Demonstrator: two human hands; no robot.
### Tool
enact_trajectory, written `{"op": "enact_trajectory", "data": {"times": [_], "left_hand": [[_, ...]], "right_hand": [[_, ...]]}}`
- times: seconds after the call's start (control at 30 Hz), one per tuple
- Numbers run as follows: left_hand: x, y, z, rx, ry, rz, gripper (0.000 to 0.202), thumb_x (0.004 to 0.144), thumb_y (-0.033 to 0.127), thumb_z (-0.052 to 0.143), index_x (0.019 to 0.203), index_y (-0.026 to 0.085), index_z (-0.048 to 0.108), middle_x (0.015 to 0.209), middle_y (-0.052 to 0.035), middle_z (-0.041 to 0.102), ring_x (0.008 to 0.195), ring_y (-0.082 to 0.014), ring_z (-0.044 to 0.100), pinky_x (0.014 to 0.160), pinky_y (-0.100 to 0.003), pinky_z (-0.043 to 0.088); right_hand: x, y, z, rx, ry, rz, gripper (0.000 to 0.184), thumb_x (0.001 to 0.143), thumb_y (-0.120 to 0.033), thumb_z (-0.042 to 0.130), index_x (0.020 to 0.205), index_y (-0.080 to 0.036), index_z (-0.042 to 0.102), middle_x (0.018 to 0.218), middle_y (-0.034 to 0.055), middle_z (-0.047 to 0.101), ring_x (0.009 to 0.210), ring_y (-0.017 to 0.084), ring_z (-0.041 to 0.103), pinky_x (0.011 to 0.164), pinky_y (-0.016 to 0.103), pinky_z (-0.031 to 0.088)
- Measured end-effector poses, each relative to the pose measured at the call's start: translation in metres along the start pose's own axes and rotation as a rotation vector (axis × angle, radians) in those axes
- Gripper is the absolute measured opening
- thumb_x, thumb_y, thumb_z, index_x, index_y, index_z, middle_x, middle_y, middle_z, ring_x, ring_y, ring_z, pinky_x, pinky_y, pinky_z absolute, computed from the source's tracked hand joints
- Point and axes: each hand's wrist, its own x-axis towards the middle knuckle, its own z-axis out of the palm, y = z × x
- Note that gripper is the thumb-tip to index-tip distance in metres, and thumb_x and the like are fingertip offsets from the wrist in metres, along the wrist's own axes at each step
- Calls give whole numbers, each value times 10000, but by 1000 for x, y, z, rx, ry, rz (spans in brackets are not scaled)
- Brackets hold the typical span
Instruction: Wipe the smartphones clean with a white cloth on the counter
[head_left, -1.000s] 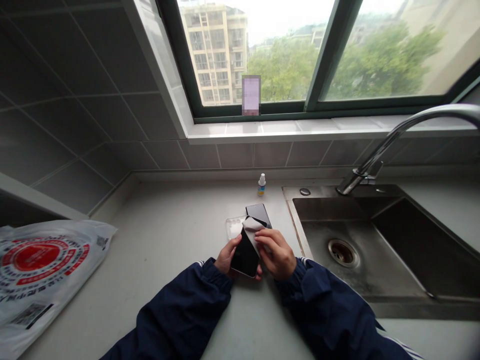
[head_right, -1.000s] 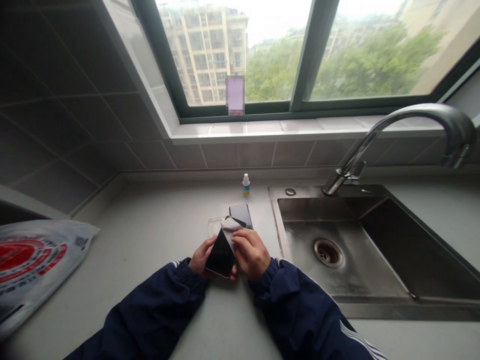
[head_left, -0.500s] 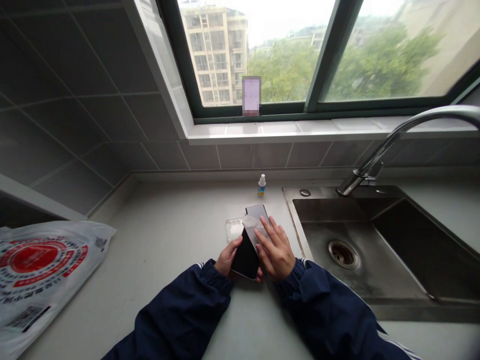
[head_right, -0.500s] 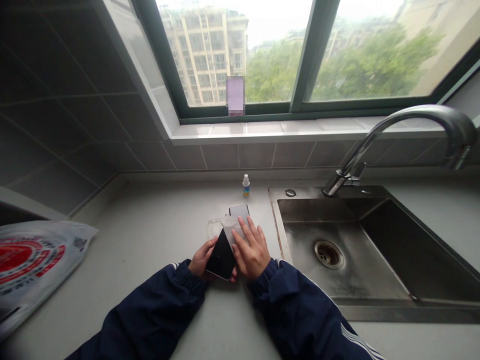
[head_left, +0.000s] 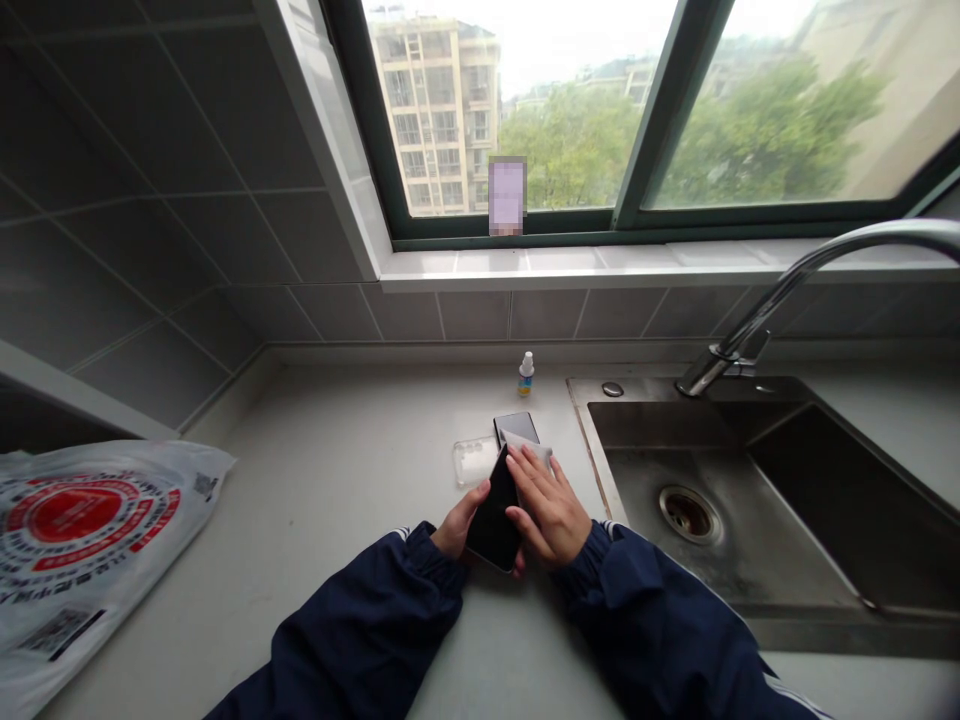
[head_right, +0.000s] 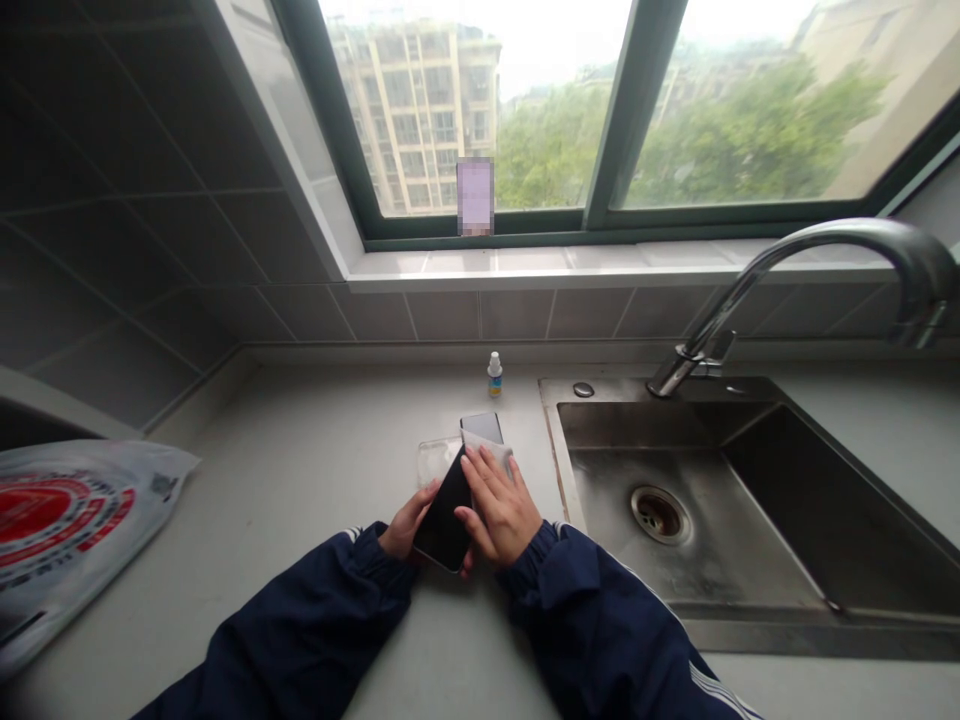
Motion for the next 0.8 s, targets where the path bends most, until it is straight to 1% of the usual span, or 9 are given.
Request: {"op": "enact_trajectory", "data": {"times": [0.1,0.17,0.23,0.3,0.37,0.43,0.53,0.67,0.8], "left_hand": [[-2,-2,-1,16,5,1,750,914,663,264,1021,71,712,721,-160,724,658,-246,696,689,-352,524],[-3,-3,-2,-12,-16,10,761,912,662,285,1147,47,667,750,-175,727,679,-259,705,688,-354,523],[-1,-5,0,-53,-21,44,732,912,651,326,1286,79,589,827,-168,739,725,-272,717,703,-366,527],[1,-6,2,-89,24,131,668,907,625,400,1377,164,515,979,-141,742,853,-289,720,781,-399,529],[4,-6,6,-117,91,259,655,883,602,490,1396,195,494,1137,-131,707,1039,-310,675,918,-430,491],[5,-4,8,-148,140,339,693,858,603,538,1384,153,507,1227,-151,665,1191,-322,593,1045,-434,411],[3,0,9,-222,177,313,736,870,626,498,1347,67,533,1240,-189,649,1278,-321,524,1134,-419,316],[1,4,8,-279,199,284,735,907,614,433,1300,5,558,1195,-210,666,1268,-320,532,1154,-406,292],[2,0,6,-250,197,321,760,883,631,471,1384,59,490,1286,-192,621,1309,-320,491,1165,-414,266]], "right_hand": [[1,0,-1,-7,-1,20,664,991,-326,383,1554,-115,99,1544,165,318,1461,312,238,1112,599,310],[1,0,-1,-15,-3,15,669,991,-329,385,1555,-121,92,1554,169,291,1467,320,214,1109,603,309],[1,-1,-1,-26,-6,8,678,985,-346,399,1554,-121,107,1562,175,266,1472,333,187,1104,618,303],[1,-3,-1,-29,-20,2,688,979,-367,410,1551,-109,127,1565,181,251,1475,340,169,1107,629,287],[1,-8,-2,-19,-63,-16,683,977,-378,412,1545,-100,155,1568,180,239,1477,336,161,1125,630,250],[2,-14,-4,6,-116,-56,667,977,-376,410,1540,-101,182,1569,171,242,1477,325,168,1155,621,184],[2,-25,-6,78,-156,-142,638,979,-345,398,1535,-106,198,1555,151,295,1475,300,192,1183,606,80],[2,-33,-8,189,-138,-223,580,989,-260,347,1524,-81,211,1552,140,315,1475,249,206,1203,519,165],[2,-28,-6,145,-76,-188,564,984,-240,379,1517,-101,255,1546,142,327,1471,269,213,1187,529,212]]}}
